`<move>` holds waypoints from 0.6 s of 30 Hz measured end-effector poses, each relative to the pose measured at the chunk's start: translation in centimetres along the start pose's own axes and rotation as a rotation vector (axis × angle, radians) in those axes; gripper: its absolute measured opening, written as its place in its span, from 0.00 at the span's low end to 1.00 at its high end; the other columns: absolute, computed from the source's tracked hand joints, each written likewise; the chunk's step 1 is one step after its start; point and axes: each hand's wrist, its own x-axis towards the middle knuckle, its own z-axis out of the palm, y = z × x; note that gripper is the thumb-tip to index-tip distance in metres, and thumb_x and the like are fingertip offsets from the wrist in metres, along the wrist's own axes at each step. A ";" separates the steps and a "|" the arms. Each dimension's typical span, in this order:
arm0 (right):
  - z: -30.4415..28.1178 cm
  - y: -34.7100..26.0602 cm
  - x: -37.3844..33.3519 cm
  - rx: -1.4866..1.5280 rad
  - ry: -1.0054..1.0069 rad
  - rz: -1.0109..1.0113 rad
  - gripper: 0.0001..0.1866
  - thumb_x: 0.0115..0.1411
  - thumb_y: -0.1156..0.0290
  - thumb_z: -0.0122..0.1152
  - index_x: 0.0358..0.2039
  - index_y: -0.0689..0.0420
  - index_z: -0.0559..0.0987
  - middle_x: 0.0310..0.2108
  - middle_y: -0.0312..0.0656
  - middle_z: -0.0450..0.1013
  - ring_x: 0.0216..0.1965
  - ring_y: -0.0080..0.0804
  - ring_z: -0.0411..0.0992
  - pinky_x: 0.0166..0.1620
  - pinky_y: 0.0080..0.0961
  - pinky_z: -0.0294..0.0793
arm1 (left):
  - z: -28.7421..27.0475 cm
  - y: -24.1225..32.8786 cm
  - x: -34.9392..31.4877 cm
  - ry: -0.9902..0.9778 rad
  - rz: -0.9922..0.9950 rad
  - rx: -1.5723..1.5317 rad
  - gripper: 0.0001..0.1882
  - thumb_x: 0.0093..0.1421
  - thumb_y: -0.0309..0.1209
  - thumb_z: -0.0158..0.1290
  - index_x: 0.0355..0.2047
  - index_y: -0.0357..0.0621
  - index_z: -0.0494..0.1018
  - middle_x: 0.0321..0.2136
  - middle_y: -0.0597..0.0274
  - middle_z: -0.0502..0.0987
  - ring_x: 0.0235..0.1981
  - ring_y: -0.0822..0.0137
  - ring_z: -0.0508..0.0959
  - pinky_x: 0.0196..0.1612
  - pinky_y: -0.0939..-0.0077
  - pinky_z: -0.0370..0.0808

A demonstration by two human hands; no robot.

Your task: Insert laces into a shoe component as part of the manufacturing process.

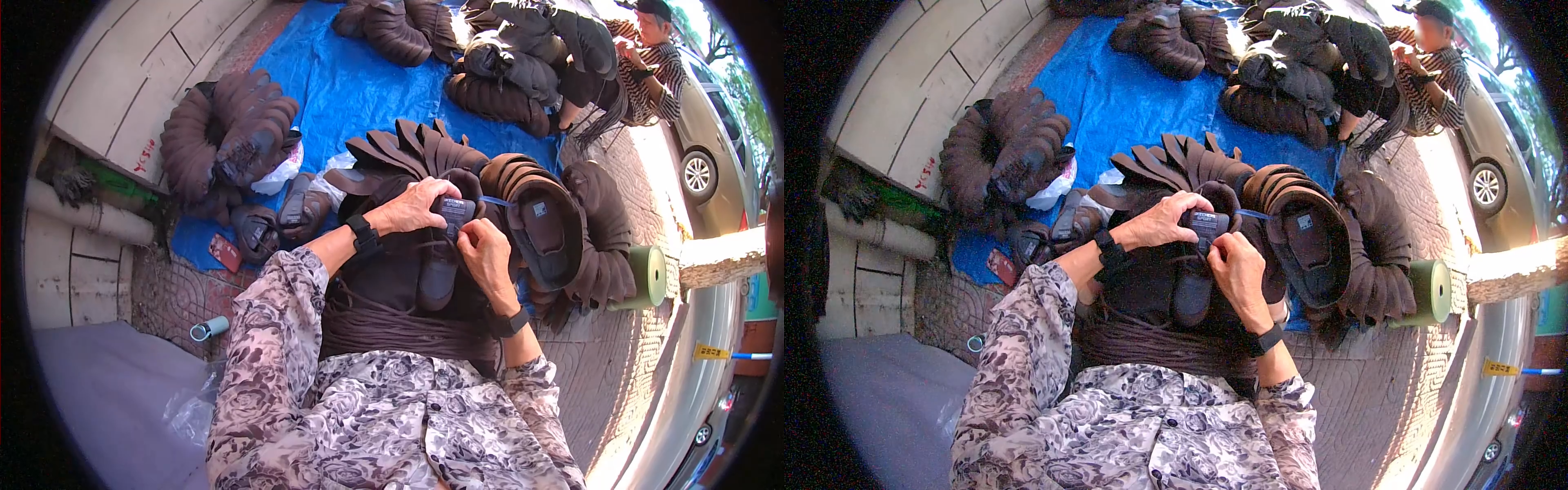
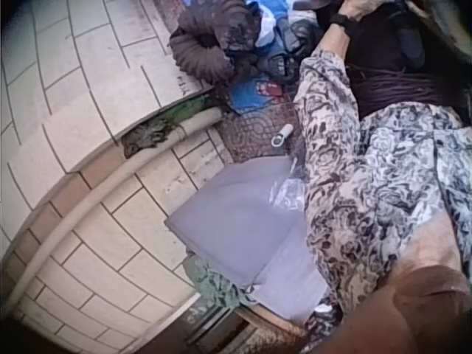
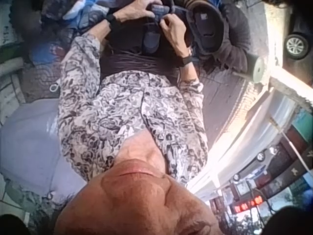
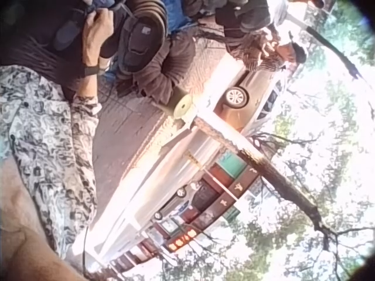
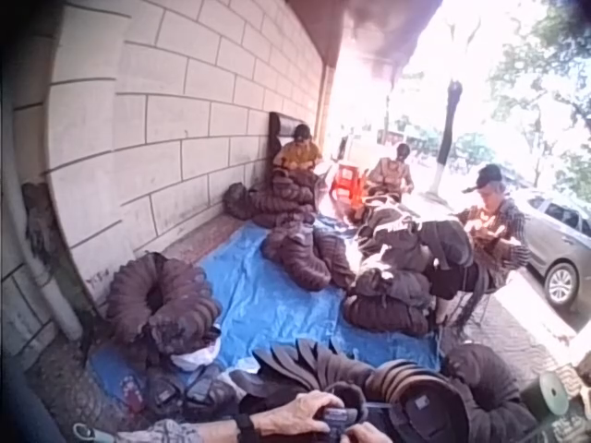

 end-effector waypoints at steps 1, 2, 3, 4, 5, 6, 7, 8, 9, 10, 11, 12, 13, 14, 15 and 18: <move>0.1 -0.1 0.0 -0.052 0.004 -0.019 0.05 0.49 0.71 0.59 0.24 0.58 0.75 0.23 0.44 0.69 0.26 0.42 0.72 0.30 0.33 0.70 | 0.0 0.0 0.0 0.005 0.016 0.007 0.27 0.40 0.28 0.59 0.44 0.40 0.69 0.40 0.55 0.72 0.45 0.57 0.71 0.51 0.67 0.67; 0.1 -0.1 0.0 -0.052 0.004 -0.019 0.05 0.49 0.71 0.59 0.24 0.58 0.75 0.23 0.44 0.69 0.26 0.42 0.72 0.30 0.33 0.70 | 0.0 0.0 0.0 0.005 0.016 0.007 0.27 0.40 0.28 0.59 0.44 0.40 0.69 0.40 0.55 0.72 0.45 0.57 0.71 0.51 0.67 0.67; 0.1 -0.1 0.0 -0.067 -0.013 -0.015 0.05 0.49 0.71 0.59 0.24 0.58 0.75 0.23 0.44 0.69 0.25 0.42 0.71 0.30 0.33 0.70 | 0.0 0.0 -0.1 0.001 0.015 0.014 0.27 0.40 0.28 0.59 0.44 0.40 0.69 0.40 0.55 0.72 0.45 0.57 0.71 0.51 0.67 0.67; 0.0 -0.2 0.1 -0.082 -0.030 -0.013 0.04 0.49 0.72 0.59 0.24 0.57 0.75 0.23 0.43 0.68 0.25 0.43 0.71 0.30 0.34 0.70 | 0.0 0.0 -0.1 -0.001 0.013 0.023 0.27 0.40 0.28 0.59 0.44 0.40 0.69 0.40 0.54 0.72 0.45 0.57 0.71 0.51 0.67 0.67; 0.0 -0.2 0.2 -0.083 -0.030 -0.015 0.04 0.49 0.72 0.59 0.24 0.57 0.75 0.23 0.43 0.68 0.25 0.43 0.71 0.30 0.34 0.70 | 0.0 -0.1 -0.1 0.001 0.014 0.023 0.27 0.40 0.28 0.59 0.44 0.40 0.69 0.40 0.54 0.72 0.45 0.57 0.71 0.51 0.67 0.67; -0.2 -0.1 0.3 -0.055 -0.052 -0.073 0.04 0.49 0.72 0.59 0.24 0.57 0.74 0.23 0.43 0.68 0.25 0.42 0.71 0.29 0.34 0.70 | 0.1 -0.4 -0.1 0.007 0.018 0.022 0.27 0.40 0.29 0.59 0.44 0.40 0.69 0.40 0.55 0.72 0.45 0.57 0.71 0.51 0.67 0.67; -0.2 -0.1 0.4 -0.027 -0.073 -0.129 0.03 0.49 0.73 0.58 0.23 0.57 0.74 0.23 0.43 0.68 0.25 0.42 0.70 0.29 0.34 0.70 | 0.1 -0.3 -0.1 0.011 0.023 0.020 0.27 0.40 0.29 0.59 0.44 0.40 0.69 0.40 0.55 0.72 0.45 0.57 0.71 0.51 0.67 0.67; -0.3 -0.1 0.4 -0.028 -0.073 -0.129 0.03 0.49 0.73 0.58 0.23 0.57 0.74 0.23 0.43 0.68 0.25 0.42 0.70 0.29 0.34 0.70 | 0.1 -0.3 -0.1 0.012 0.024 0.019 0.27 0.40 0.29 0.59 0.44 0.40 0.69 0.40 0.55 0.72 0.45 0.57 0.71 0.51 0.67 0.67; -0.3 -0.2 0.4 -0.060 -0.065 -0.163 0.03 0.49 0.73 0.58 0.24 0.57 0.74 0.24 0.43 0.68 0.25 0.42 0.71 0.29 0.35 0.70 | 0.1 -0.2 0.0 0.007 0.018 0.021 0.26 0.40 0.29 0.59 0.44 0.40 0.69 0.40 0.55 0.72 0.46 0.57 0.71 0.51 0.67 0.67; -0.3 -0.2 0.5 -0.091 -0.056 -0.197 0.02 0.49 0.74 0.58 0.24 0.57 0.74 0.24 0.43 0.67 0.26 0.42 0.71 0.29 0.35 0.70 | 0.1 -0.1 0.0 0.002 0.011 0.023 0.26 0.40 0.29 0.59 0.44 0.41 0.69 0.40 0.55 0.72 0.46 0.57 0.71 0.51 0.67 0.67; -0.2 -0.2 0.5 -0.091 -0.057 -0.198 0.02 0.49 0.74 0.58 0.24 0.57 0.74 0.24 0.43 0.67 0.26 0.42 0.71 0.29 0.35 0.70 | 0.2 -0.2 -0.1 0.003 0.011 0.023 0.26 0.40 0.29 0.59 0.44 0.41 0.69 0.40 0.55 0.72 0.46 0.57 0.71 0.51 0.67 0.67; 0.0 -0.1 0.5 -0.056 -0.042 -0.181 0.02 0.50 0.74 0.58 0.25 0.57 0.75 0.24 0.43 0.68 0.26 0.42 0.71 0.30 0.34 0.71 | 0.3 -0.4 -0.1 0.014 0.017 0.016 0.26 0.40 0.28 0.59 0.44 0.41 0.69 0.40 0.55 0.72 0.45 0.57 0.71 0.51 0.67 0.67; 0.1 0.0 0.6 -0.022 -0.026 -0.167 0.02 0.50 0.74 0.58 0.26 0.57 0.75 0.24 0.43 0.68 0.27 0.42 0.72 0.30 0.33 0.71 | 0.3 -0.6 -0.2 0.027 0.024 0.009 0.26 0.40 0.28 0.59 0.44 0.41 0.69 0.40 0.55 0.72 0.45 0.57 0.71 0.51 0.67 0.67; 0.1 0.3 0.7 -0.023 -0.026 -0.168 0.02 0.50 0.74 0.58 0.26 0.57 0.75 0.24 0.43 0.68 0.27 0.42 0.72 0.30 0.33 0.71 | 0.3 -0.7 -0.1 0.029 0.025 0.010 0.26 0.40 0.28 0.59 0.44 0.41 0.69 0.40 0.55 0.72 0.45 0.57 0.71 0.51 0.67 0.67; -0.1 0.8 0.9 0.070 -0.088 -0.149 0.03 0.50 0.75 0.58 0.28 0.57 0.75 0.25 0.43 0.70 0.28 0.42 0.72 0.30 0.32 0.71 | 0.3 -0.9 -0.1 0.027 0.041 0.018 0.26 0.41 0.29 0.58 0.44 0.41 0.69 0.40 0.55 0.72 0.45 0.58 0.71 0.51 0.67 0.67; -0.3 1.2 1.2 0.159 -0.154 -0.070 0.06 0.51 0.77 0.57 0.31 0.57 0.76 0.27 0.44 0.72 0.30 0.42 0.74 0.32 0.29 0.72 | 0.1 -0.5 -0.4 0.009 0.001 -0.030 0.25 0.45 0.29 0.57 0.46 0.41 0.69 0.41 0.56 0.72 0.46 0.61 0.71 0.52 0.70 0.66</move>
